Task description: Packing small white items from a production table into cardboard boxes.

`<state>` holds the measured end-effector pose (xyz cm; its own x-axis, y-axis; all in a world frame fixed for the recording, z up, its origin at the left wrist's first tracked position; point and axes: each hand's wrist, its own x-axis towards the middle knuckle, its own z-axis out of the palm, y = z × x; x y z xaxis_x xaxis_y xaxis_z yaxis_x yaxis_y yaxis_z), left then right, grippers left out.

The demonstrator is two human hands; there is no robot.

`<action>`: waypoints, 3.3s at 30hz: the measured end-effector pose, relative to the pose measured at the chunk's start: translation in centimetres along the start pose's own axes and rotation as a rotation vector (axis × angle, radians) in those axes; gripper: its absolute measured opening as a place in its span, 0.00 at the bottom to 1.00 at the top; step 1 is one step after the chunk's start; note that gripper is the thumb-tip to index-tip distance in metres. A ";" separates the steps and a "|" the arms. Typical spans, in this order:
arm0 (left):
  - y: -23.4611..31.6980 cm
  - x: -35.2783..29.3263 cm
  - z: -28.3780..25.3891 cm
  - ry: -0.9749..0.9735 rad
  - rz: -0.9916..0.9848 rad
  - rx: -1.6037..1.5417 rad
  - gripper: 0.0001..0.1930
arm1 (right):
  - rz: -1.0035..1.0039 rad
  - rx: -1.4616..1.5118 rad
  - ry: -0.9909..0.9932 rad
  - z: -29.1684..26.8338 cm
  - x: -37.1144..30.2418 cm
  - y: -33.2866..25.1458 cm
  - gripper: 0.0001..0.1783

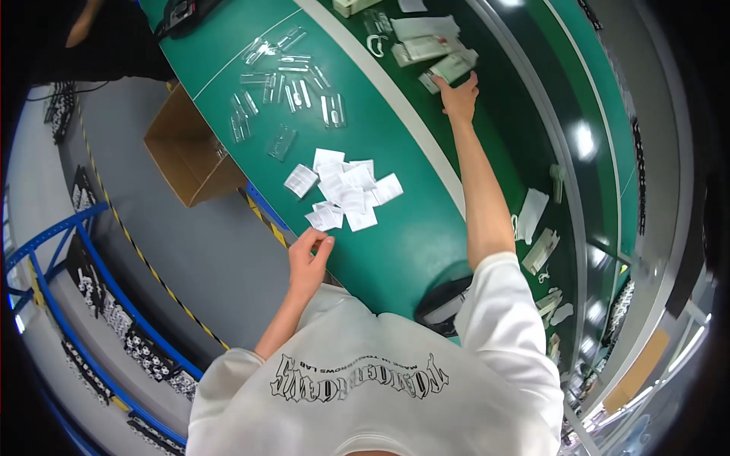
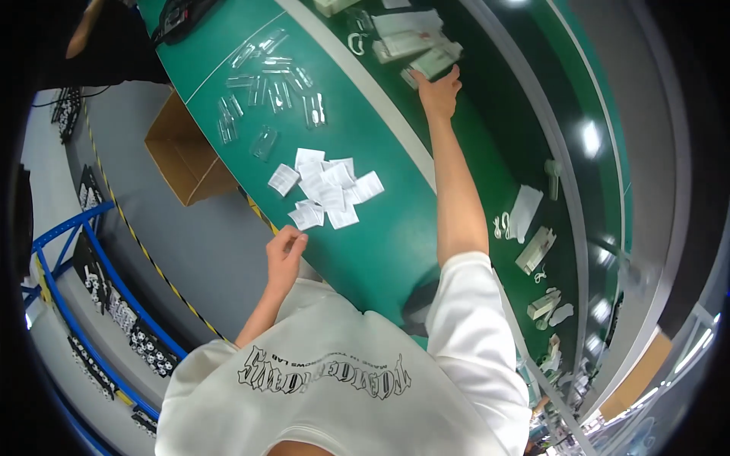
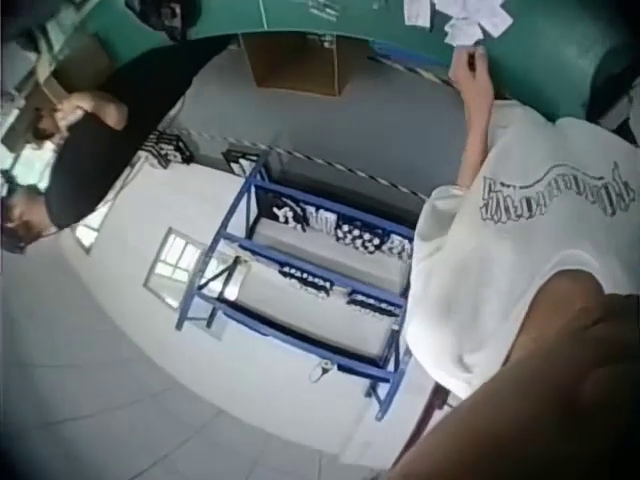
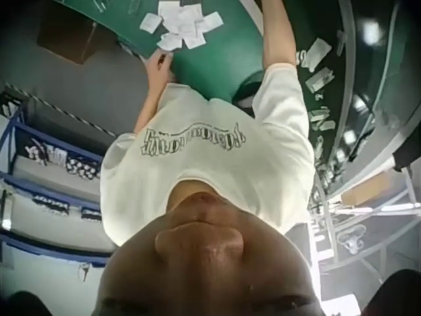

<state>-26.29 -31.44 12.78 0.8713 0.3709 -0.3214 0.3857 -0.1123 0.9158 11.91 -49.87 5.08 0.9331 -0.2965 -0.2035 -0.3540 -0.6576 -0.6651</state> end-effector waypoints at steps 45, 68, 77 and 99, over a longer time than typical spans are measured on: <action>7.3 21.5 15.6 -0.124 0.755 0.292 0.24 | -0.415 -0.316 -0.007 -9.3 6.9 8.4 0.34; -1.0 4.2 -3.2 0.215 0.066 0.229 0.07 | -0.782 -0.305 -0.060 -4.2 2.6 2.2 0.18; -0.4 5.1 -2.1 0.190 0.041 0.131 0.06 | -0.888 -0.912 -0.168 -3.8 11.4 2.8 0.14; -1.2 5.8 -4.1 0.232 -0.049 0.058 0.05 | -0.808 -0.383 0.110 -1.9 -5.2 -0.9 0.31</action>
<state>-22.94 -25.36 10.77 0.7607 0.5780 -0.2954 0.4487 -0.1393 0.8828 7.28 -49.06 8.09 0.9023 0.3044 0.3051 0.3919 -0.8741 -0.2870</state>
